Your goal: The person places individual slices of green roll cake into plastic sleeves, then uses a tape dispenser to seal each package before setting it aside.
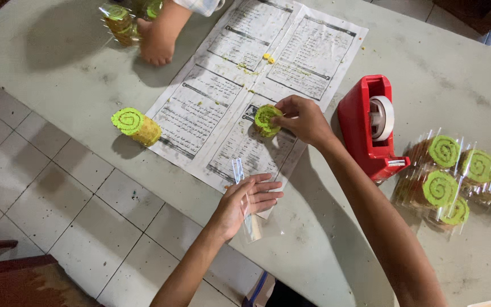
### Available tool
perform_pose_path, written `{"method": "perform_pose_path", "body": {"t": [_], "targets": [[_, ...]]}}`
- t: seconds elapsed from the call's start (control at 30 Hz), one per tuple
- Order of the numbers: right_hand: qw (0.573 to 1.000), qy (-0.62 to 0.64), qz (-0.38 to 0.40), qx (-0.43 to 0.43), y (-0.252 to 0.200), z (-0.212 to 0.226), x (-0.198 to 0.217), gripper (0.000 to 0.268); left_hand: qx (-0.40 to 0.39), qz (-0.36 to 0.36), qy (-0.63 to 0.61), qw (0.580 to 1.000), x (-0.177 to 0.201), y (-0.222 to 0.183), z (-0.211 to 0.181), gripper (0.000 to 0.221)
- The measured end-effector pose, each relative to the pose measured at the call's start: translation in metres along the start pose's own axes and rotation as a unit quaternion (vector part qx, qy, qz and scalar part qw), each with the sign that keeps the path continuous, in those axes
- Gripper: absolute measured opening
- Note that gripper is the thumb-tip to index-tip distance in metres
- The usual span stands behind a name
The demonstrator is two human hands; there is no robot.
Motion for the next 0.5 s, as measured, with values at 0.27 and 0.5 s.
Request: {"method": "perform_pose_path", "body": {"t": [0.27, 0.5], "targets": [[0.989, 0.137, -0.056, -0.004, -0.042, 0.045, 0.020, 0.041, -0.004, 0.003, -0.026, 1.000, -0.010, 0.002, 0.001, 0.053], [0.980, 0.167, -0.107, 0.001, -0.140, 0.069, 0.051, 0.059, 0.026, 0.021, -0.054, 0.998, -0.047, 0.016, 0.009, 0.074]]}}
Point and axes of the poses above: each hand's wrist, its own y-axis towards the middle knuckle, its own x-axis out of the back of the hand, z = x × y, the point moved 3 cm from there along y, towards the middle knuckle, and after that the axes turned 6 degrees about x, right-handed, at the moved point
